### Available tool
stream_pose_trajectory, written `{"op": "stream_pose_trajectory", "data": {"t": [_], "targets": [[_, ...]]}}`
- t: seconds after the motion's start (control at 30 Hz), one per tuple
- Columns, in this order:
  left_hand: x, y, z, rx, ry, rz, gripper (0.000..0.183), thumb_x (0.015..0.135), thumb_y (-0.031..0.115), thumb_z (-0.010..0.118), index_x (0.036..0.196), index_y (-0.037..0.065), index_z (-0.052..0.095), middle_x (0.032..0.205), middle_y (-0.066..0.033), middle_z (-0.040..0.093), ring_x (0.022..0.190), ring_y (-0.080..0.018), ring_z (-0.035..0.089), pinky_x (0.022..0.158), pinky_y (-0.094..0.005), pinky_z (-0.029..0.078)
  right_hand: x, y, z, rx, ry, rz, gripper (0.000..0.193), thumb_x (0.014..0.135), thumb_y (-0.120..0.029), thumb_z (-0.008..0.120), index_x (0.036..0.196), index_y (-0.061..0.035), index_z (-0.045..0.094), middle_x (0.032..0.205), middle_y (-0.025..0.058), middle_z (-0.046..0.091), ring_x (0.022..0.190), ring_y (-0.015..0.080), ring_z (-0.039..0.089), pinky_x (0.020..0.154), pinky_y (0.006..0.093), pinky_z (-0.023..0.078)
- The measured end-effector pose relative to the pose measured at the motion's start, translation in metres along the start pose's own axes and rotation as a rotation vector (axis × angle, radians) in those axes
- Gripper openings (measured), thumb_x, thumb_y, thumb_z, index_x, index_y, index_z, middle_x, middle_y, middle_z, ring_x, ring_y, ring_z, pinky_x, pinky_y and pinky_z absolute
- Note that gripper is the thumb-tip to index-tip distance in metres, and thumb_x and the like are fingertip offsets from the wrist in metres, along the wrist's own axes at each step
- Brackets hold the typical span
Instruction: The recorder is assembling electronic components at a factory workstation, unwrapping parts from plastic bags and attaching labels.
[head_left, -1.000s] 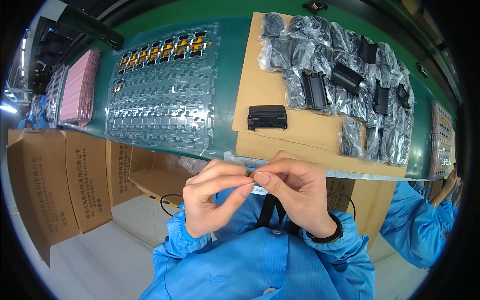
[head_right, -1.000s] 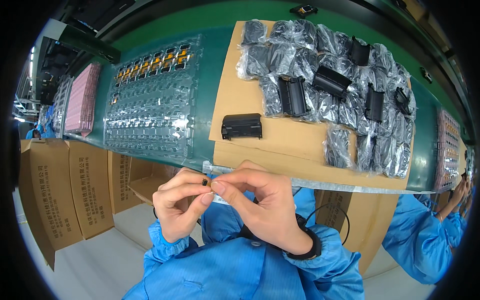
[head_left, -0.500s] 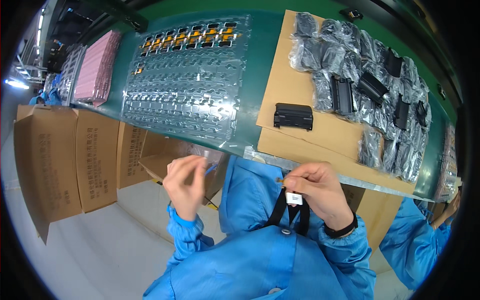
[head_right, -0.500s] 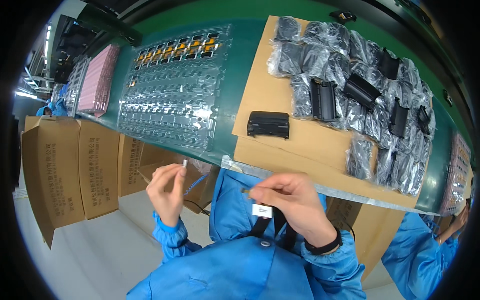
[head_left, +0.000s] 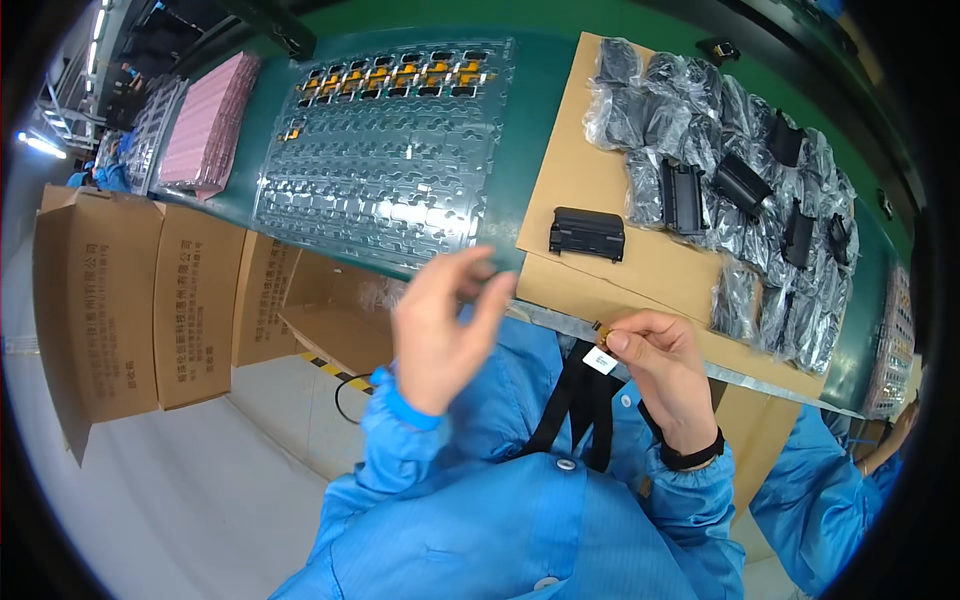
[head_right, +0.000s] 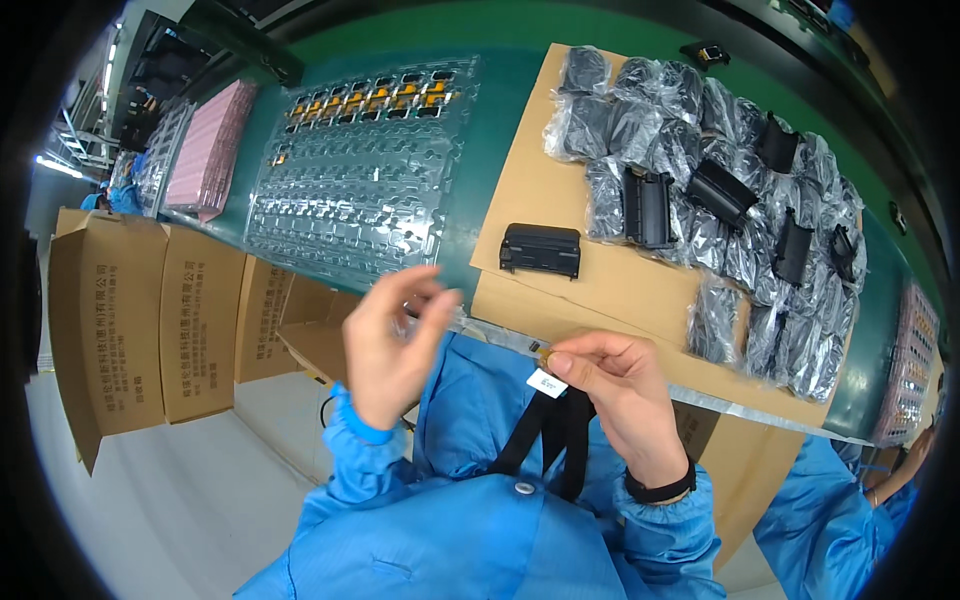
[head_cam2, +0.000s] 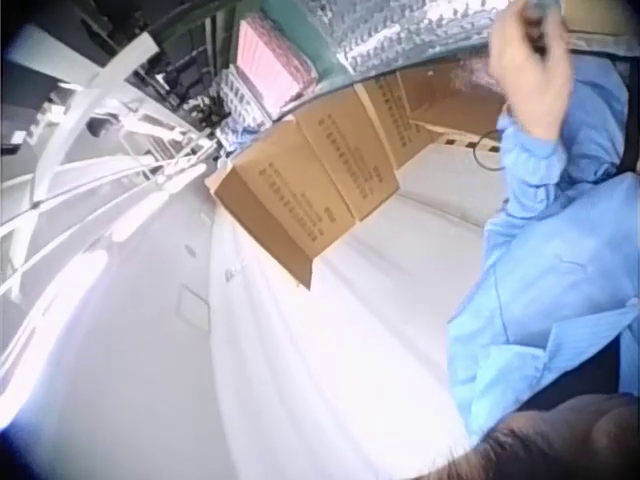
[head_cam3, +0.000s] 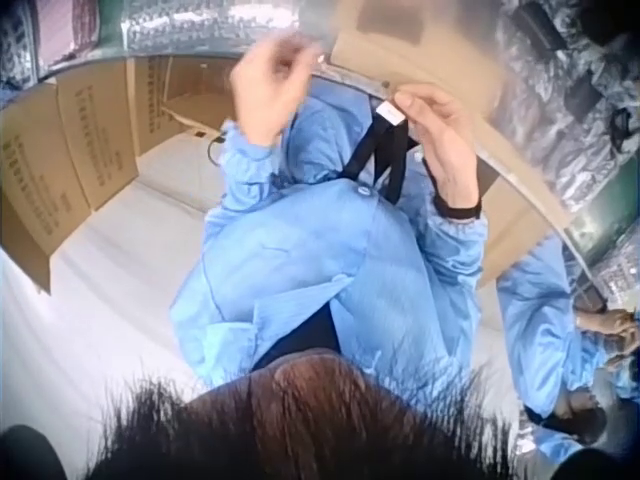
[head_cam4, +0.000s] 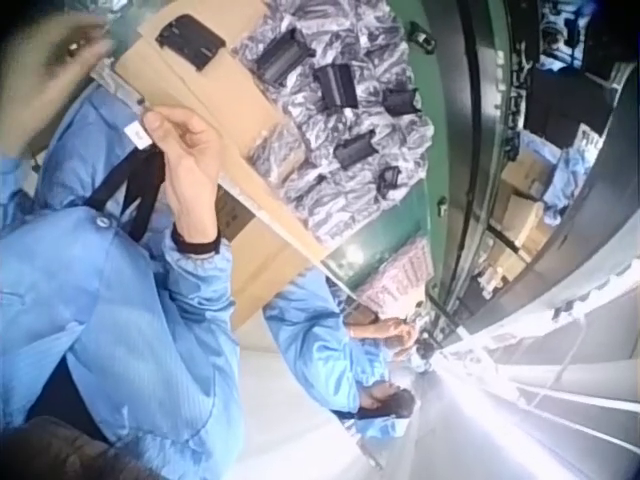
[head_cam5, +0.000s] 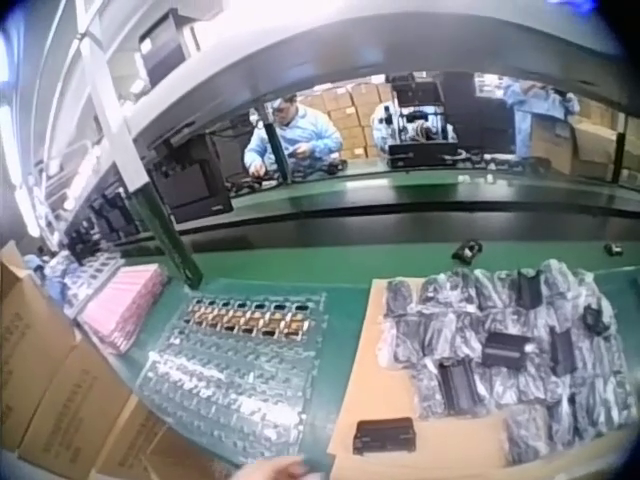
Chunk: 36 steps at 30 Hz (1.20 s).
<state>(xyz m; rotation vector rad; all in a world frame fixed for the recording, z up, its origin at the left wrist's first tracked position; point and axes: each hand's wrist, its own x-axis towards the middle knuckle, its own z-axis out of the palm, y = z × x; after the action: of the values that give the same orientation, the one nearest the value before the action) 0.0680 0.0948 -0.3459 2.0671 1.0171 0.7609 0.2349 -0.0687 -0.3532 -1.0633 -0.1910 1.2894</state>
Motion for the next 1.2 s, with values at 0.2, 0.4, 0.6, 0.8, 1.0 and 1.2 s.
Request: {"op": "stream_pose_trajectory", "data": {"t": [0.2,0.4,0.6,0.8,1.0,1.2], "targets": [[0.024,0.017,0.06,0.156,-0.067,0.107,0.031,0.083,0.017,0.079,0.104,0.001,0.064,0.078,-0.0046,0.064,0.064,-0.0098,0.053,0.058,-0.0279,0.043,-0.007,-0.018,-0.007,-0.135,0.054,-0.159,0.012,0.088,0.001,0.07,0.1,0.0038,0.07,0.091,0.0092,0.073,0.083,0.0133,0.068,0.077,0.0253,0.053],[0.014,0.028,0.056,-0.635,-0.231,-0.267,0.029,0.094,0.002,0.065,0.119,-0.005,0.055,0.099,-0.0095,0.07,0.072,-0.0072,0.059,0.06,-0.0214,0.047,0.0,-0.036,0.004,-0.268,0.138,-0.189,0.014,0.091,-0.007,0.071,0.1,0.0032,0.07,0.089,0.0049,0.071,0.08,0.0078,0.064,0.07,0.0207,0.05],[-0.004,0.046,0.048,-0.71,-0.269,-0.19,0.031,0.094,-0.006,0.057,0.126,-0.005,0.053,0.104,-0.0131,0.068,0.081,-0.0112,0.061,0.069,-0.0238,0.051,0.001,-0.034,0.023,-0.266,0.081,-0.13,0.015,0.092,-0.009,0.07,0.101,0.0036,0.071,0.086,0.0052,0.071,0.072,0.0067,0.065,0.063,0.0212,0.054],[-0.006,0.045,0.044,-0.613,-0.303,-0.098,0.027,0.094,-0.007,0.057,0.121,-0.005,0.057,0.1,-0.0107,0.068,0.083,-0.0117,0.064,0.071,-0.0254,0.053,0.001,-0.031,0.031,-0.265,0.174,-0.123,0.017,0.092,-0.012,0.071,0.101,0.0029,0.071,0.082,0.0058,0.071,0.07,0.0066,0.065,0.059,0.0219,0.054],[-0.011,0.043,0.044,-0.577,-0.271,-0.082,0.025,0.093,-0.006,0.058,0.119,-0.006,0.059,0.096,-0.0109,0.069,0.083,-0.0126,0.067,0.068,-0.0249,0.053,-0.003,-0.028,0.033,-0.256,0.19,-0.126,0.019,0.092,-0.013,0.071,0.101,0.0028,0.071,0.082,0.0067,0.072,0.07,0.0073,0.065,0.058,0.0221,0.054],[-0.011,0.045,0.043,-0.56,-0.306,-0.056,0.026,0.096,-0.008,0.053,0.122,-0.007,0.055,0.1,-0.0114,0.068,0.079,-0.0098,0.061,0.064,-0.022,0.049,-0.005,-0.028,0.031,-0.238,0.206,-0.129,0.017,0.092,-0.013,0.071,0.099,0.0026,0.071,0.083,0.007,0.072,0.071,0.0076,0.066,0.059,0.0222,0.053]]}}
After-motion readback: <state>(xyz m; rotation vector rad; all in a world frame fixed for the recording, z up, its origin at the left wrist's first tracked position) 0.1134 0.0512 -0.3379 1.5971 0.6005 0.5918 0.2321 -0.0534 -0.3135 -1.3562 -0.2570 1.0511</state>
